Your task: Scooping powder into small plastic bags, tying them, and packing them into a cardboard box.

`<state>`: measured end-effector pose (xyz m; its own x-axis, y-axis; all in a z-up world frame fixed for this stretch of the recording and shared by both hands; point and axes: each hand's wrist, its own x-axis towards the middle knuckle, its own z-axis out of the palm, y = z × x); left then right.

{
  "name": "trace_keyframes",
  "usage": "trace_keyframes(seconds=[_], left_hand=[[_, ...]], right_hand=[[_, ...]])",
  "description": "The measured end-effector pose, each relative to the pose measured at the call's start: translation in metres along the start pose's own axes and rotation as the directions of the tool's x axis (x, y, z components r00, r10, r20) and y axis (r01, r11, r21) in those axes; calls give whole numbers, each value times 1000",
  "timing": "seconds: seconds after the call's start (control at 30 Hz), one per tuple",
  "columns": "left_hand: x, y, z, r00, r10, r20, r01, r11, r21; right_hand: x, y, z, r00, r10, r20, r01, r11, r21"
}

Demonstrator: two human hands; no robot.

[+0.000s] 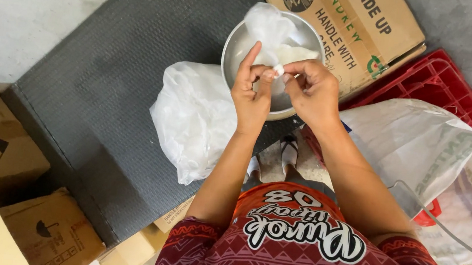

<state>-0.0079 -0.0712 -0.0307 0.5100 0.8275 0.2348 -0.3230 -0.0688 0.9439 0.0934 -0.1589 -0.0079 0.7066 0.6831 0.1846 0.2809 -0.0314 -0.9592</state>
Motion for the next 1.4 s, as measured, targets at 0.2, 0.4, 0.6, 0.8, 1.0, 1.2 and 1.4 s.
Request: trace_keyframes(seconds=[0.2,0.4,0.6,0.8,1.0,1.2,1.4], left_hand=[[0,25,1,997,54,54,-63,982,176],[6,4,-9,1000,5,6,-7,958,287],[15,35,-6,965,199,170,-256,858,445],[27,-33,-13,959,161,234,-284,545,789],[36,-27,-18,957,98,272,-287,412,865],[33,7,-35,952,69,299,-296,469,832],[33,-13,-36,922,9,387,-370,315,874]], right_hand=[[6,-10,-2,995,-96,16,97,989,-110],[10,2,8,994,39,100,-57,981,184],[28,-8,5,979,169,118,-201,903,379],[20,-41,2,977,118,177,-188,870,456],[18,-11,-7,977,85,197,-173,858,484],[26,-36,-29,958,-149,244,196,964,-179],[24,-23,-3,908,-53,416,309,754,-579]])
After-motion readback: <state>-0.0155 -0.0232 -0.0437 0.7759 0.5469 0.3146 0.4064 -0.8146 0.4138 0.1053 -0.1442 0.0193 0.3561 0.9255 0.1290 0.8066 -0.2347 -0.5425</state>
